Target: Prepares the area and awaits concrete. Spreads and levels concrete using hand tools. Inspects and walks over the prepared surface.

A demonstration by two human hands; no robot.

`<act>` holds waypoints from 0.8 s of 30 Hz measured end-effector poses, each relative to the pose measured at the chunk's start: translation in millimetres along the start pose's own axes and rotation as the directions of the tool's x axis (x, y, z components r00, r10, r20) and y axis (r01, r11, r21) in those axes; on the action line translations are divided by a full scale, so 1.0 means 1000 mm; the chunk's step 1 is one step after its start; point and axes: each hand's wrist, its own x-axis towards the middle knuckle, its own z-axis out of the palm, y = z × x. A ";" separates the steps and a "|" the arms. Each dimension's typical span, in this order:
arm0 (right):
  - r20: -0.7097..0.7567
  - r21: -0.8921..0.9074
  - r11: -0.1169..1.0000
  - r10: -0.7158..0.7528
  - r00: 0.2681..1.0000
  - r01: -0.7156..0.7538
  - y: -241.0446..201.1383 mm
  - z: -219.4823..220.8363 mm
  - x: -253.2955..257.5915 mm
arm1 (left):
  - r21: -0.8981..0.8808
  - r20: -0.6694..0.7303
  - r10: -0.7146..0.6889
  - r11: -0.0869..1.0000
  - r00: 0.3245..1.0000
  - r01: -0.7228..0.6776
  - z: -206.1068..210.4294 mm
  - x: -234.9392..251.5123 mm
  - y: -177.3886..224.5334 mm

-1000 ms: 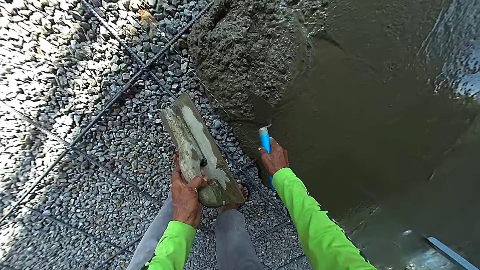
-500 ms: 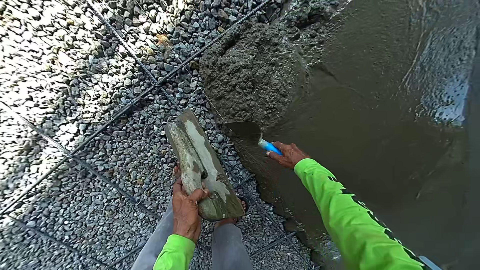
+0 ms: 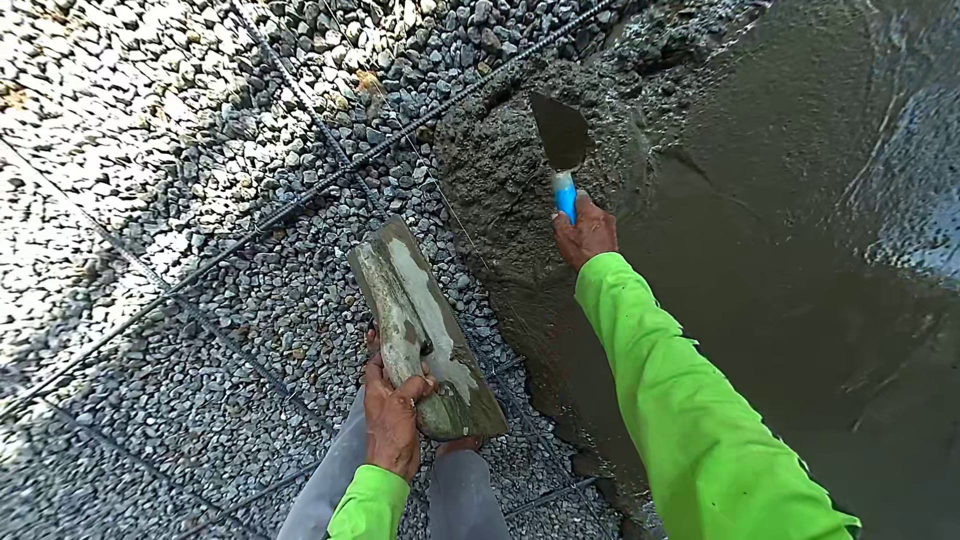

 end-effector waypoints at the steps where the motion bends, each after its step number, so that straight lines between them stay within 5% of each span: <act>1: 0.033 -0.006 1.000 0.004 0.999 -0.004 -0.011 0.006 0.001 | 0.001 0.000 0.001 1.000 1.000 -0.001 0.000 0.000 0.000; 6: 0.188 -0.009 1.000 0.008 0.982 -0.006 -0.016 0.016 -0.029 | -0.005 0.004 -0.018 1.000 1.000 0.018 0.001 -0.002 0.003; 24: 0.223 0.021 0.989 0.138 0.965 -0.146 0.007 0.057 -0.093 | -0.011 -0.002 -0.028 1.000 1.000 0.028 -0.002 0.005 0.010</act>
